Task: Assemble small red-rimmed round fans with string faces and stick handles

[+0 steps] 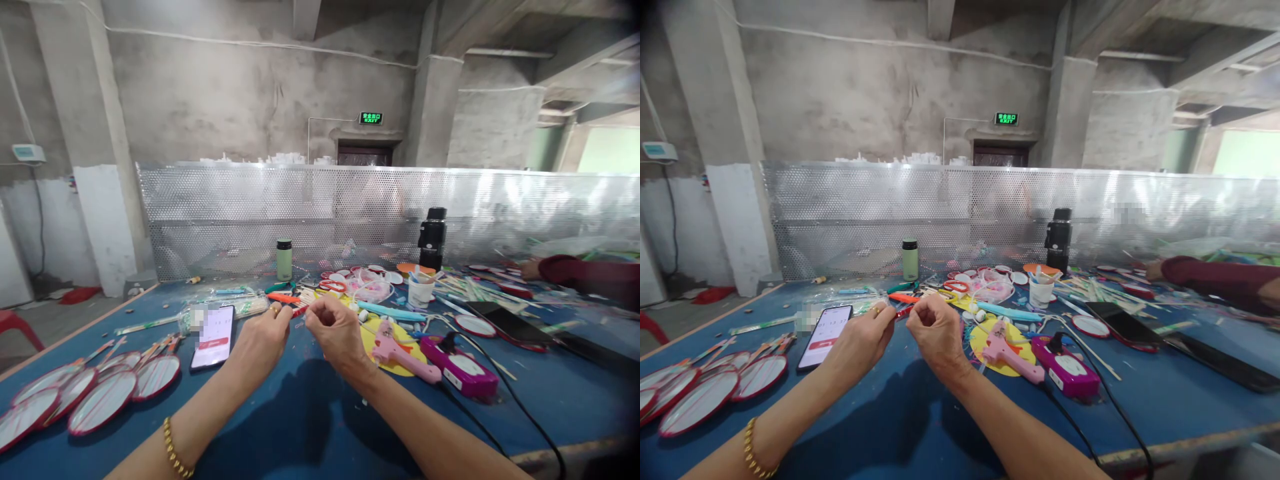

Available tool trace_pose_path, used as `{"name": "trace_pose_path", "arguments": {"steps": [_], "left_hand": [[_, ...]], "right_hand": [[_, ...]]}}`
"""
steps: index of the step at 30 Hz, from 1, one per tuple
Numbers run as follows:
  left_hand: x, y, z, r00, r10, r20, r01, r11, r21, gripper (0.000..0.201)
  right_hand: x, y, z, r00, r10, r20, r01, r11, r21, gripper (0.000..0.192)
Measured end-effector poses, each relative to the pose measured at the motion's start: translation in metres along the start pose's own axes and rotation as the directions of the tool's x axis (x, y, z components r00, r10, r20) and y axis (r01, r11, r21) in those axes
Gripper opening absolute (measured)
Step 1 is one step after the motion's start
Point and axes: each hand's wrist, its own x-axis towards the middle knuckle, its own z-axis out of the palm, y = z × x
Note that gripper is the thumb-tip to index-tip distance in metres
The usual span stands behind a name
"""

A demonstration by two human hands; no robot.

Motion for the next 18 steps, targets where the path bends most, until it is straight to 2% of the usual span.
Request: {"name": "trace_pose_path", "arguments": {"steps": [7,18], "left_hand": [[-0.0009,0.0009,-0.0034,1.0,-0.028,0.013,0.029,0.996,-0.08,0.019],[-0.0012,0.0007,-0.0024,0.998,-0.056,0.008,0.057,0.992,-0.117,0.018]], "right_hand": [[-0.0011,0.0047,0.0028,0.992,-0.126,-0.003,0.126,0.989,-0.078,0.01],[-0.0024,0.0081,0.0034,0.981,-0.193,0.017,0.193,0.961,-0.201,0.013]]}}
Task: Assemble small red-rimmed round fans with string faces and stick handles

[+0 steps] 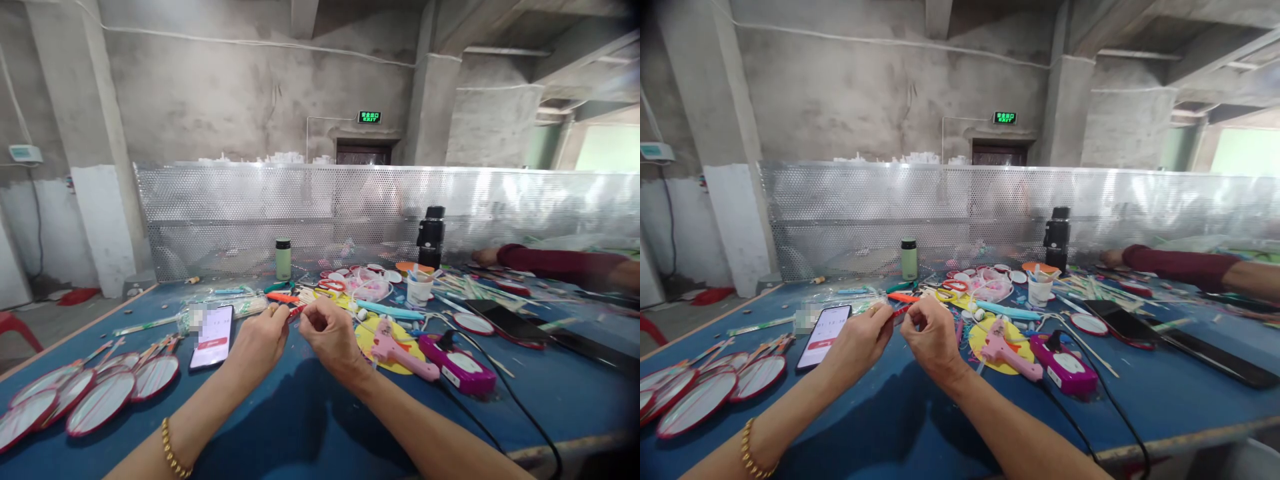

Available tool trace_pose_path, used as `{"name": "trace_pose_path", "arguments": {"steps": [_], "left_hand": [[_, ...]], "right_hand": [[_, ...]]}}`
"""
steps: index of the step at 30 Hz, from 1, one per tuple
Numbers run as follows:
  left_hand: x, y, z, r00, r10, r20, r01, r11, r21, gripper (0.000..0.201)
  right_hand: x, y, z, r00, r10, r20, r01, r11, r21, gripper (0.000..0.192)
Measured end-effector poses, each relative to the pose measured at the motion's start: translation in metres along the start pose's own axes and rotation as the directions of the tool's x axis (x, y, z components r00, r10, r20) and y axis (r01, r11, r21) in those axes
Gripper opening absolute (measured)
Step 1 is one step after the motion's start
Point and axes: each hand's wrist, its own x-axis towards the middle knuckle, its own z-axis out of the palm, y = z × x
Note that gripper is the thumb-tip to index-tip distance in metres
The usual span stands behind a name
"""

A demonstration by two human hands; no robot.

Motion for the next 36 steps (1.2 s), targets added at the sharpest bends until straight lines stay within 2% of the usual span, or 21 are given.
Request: {"name": "trace_pose_path", "arguments": {"steps": [4,7,9,12,15,17,21,25,29,31,33,36], "left_hand": [[0.002,-0.002,-0.001,0.999,-0.044,-0.003,0.044,0.994,-0.101,0.018],[0.006,-0.01,-0.002,0.986,-0.155,0.064,0.167,0.922,-0.349,0.018],[0.009,-0.016,-0.002,0.949,-0.243,0.199,0.314,0.772,-0.552,0.018],[0.013,-0.022,-0.003,0.876,-0.275,0.398,0.483,0.486,-0.728,0.017],[0.014,-0.022,-0.004,0.836,-0.27,0.477,0.543,0.282,-0.791,0.018],[0.014,-0.021,-0.005,0.822,-0.276,0.498,0.558,0.214,-0.802,0.019],[0.014,-0.019,-0.004,0.816,-0.259,0.517,0.566,0.172,-0.807,0.02],[0.013,-0.019,-0.003,0.811,-0.277,0.515,0.569,0.17,-0.805,0.022],[0.013,-0.02,-0.002,0.81,-0.274,0.518,0.572,0.181,-0.8,0.023],[0.013,-0.02,-0.002,0.814,-0.274,0.513,0.567,0.183,-0.803,0.023],[0.013,-0.021,-0.002,0.815,-0.283,0.506,0.564,0.183,-0.805,0.023],[0.014,-0.022,-0.002,0.817,-0.297,0.494,0.558,0.188,-0.808,0.023]], "right_hand": [[0.001,0.001,-0.004,0.998,-0.034,0.057,0.038,0.997,-0.066,0.014],[0.005,-0.001,-0.011,0.998,-0.026,0.05,0.032,0.992,-0.121,0.023],[0.009,-0.003,-0.016,1.0,-0.015,0.019,0.017,0.992,-0.122,0.027],[0.013,-0.006,-0.022,1.0,0.004,0.006,-0.003,0.996,-0.084,0.029],[0.014,-0.007,-0.023,0.999,0.031,0.019,-0.03,0.998,-0.047,0.029],[0.014,-0.006,-0.022,0.998,0.045,0.034,-0.044,0.999,-0.022,0.029],[0.014,-0.003,-0.021,0.996,0.059,0.059,-0.06,0.998,0.002,0.028],[0.016,-0.001,-0.021,0.993,0.084,0.077,-0.083,0.996,-0.012,0.026],[0.017,0.003,-0.02,0.972,0.172,0.159,-0.181,0.983,0.04,0.024],[0.015,0.006,-0.018,0.929,0.248,0.276,-0.284,0.954,0.097,0.029],[0.014,0.008,-0.016,0.858,0.313,0.407,-0.398,0.906,0.144,0.033],[0.011,0.009,-0.012,0.772,0.354,0.528,-0.513,0.837,0.188,0.033]]}}
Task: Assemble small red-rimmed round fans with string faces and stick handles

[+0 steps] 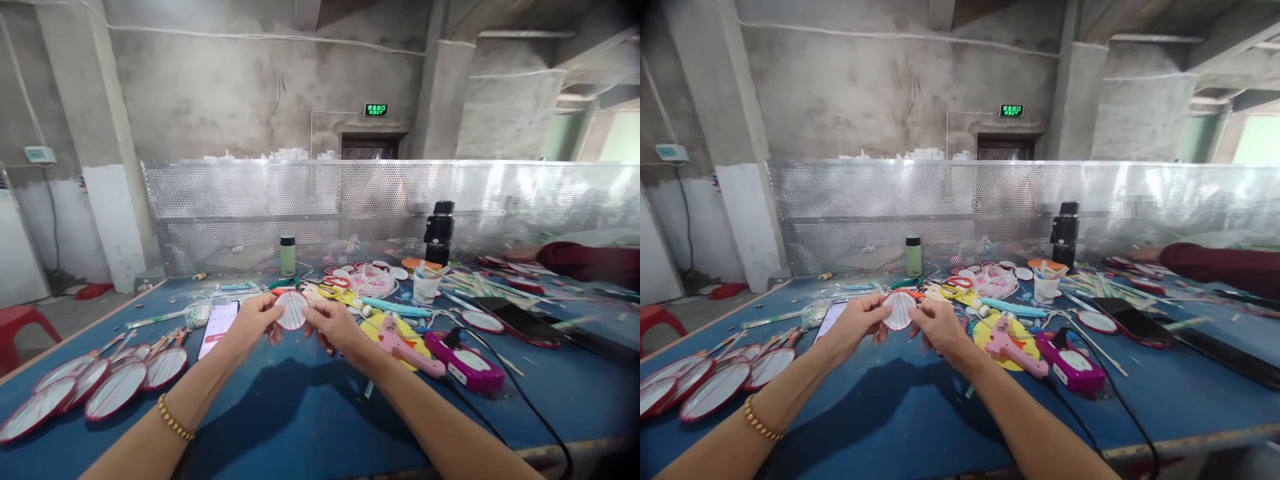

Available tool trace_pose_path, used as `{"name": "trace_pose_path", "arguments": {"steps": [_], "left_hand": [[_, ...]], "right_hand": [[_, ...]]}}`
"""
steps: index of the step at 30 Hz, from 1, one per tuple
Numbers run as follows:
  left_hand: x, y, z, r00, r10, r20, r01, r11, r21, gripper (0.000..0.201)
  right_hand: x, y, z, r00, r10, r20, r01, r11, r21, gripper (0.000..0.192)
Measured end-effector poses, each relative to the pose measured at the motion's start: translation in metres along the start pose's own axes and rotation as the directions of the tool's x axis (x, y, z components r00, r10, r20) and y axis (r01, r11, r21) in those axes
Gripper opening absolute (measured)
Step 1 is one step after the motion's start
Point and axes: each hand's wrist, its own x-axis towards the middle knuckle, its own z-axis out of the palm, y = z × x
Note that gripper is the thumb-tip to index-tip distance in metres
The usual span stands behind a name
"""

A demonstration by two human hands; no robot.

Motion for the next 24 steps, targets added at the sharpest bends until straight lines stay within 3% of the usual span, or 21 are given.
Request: {"name": "trace_pose_path", "arguments": {"steps": [4,12,18,24], "left_hand": [[0.0,0.001,0.001,1.0,0.005,-0.002,-0.005,1.0,0.0,0.025],[-0.002,0.005,-0.001,1.0,0.011,0.022,-0.008,0.992,-0.129,0.026],[-0.002,0.007,0.001,0.995,0.061,-0.075,-0.061,0.998,0.003,0.039],[-0.001,0.001,0.011,1.0,-0.005,-0.005,0.006,0.998,0.06,0.05]], "right_hand": [[-0.001,-0.001,0.002,0.997,0.056,0.045,-0.06,0.995,0.082,0.033],[-0.002,-0.006,0.0,0.993,0.118,0.022,-0.12,0.978,0.169,0.035],[-0.001,-0.002,0.002,0.991,0.131,0.028,-0.134,0.978,0.162,0.034],[0.0,0.001,0.004,0.989,0.143,-0.03,-0.135,0.972,0.191,0.034]]}}
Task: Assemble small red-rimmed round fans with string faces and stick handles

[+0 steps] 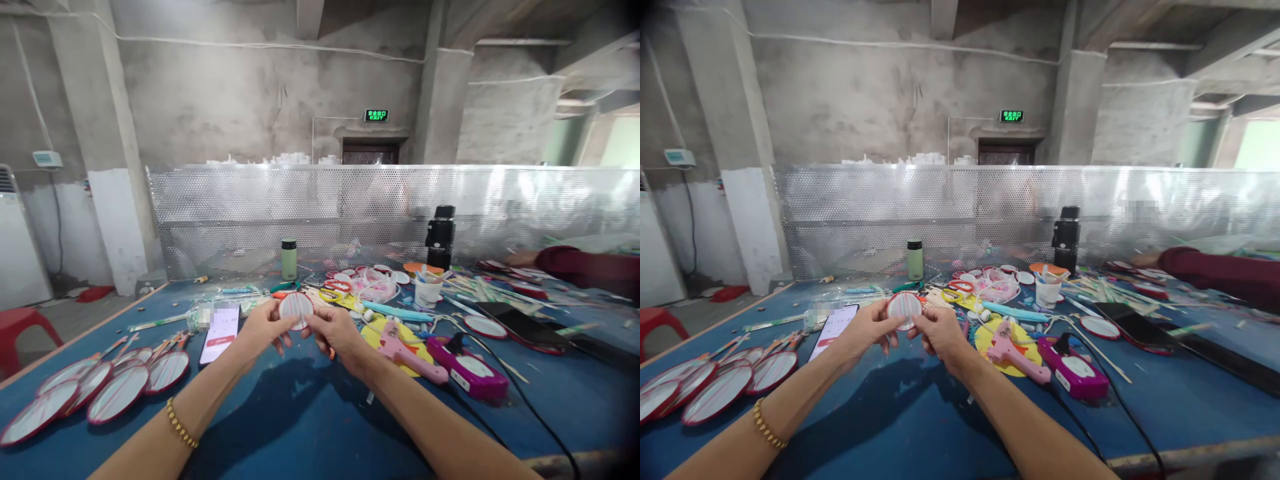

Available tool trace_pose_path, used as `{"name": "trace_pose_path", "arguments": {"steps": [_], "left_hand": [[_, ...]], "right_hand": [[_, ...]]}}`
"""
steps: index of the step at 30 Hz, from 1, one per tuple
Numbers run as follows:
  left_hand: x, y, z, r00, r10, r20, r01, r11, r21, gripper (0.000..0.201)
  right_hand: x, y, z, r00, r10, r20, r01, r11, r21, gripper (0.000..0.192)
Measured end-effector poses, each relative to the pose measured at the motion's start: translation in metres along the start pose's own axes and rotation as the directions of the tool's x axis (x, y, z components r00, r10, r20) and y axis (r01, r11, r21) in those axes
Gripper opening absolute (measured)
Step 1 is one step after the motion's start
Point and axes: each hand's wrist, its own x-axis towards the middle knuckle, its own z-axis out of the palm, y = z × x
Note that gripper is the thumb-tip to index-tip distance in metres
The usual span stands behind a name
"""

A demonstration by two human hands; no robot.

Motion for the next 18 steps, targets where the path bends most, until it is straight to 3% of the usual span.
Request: {"name": "trace_pose_path", "arguments": {"steps": [6,12,18], "left_hand": [[0.0,-0.011,0.002,0.988,-0.015,0.154,0.038,0.988,-0.15,0.041],[0.002,-0.013,0.003,0.989,-0.095,0.117,0.117,0.974,-0.194,0.035],[0.003,-0.013,0.003,0.992,-0.086,0.096,0.104,0.974,-0.2,0.034]], "right_hand": [[0.0,-0.002,-0.001,0.998,-0.016,-0.056,0.014,0.999,-0.036,0.035],[-0.001,-0.001,-0.001,0.999,-0.015,-0.048,0.013,0.999,-0.032,0.035],[0.0,0.001,-0.001,0.999,-0.015,-0.04,0.014,0.999,-0.033,0.034]]}}
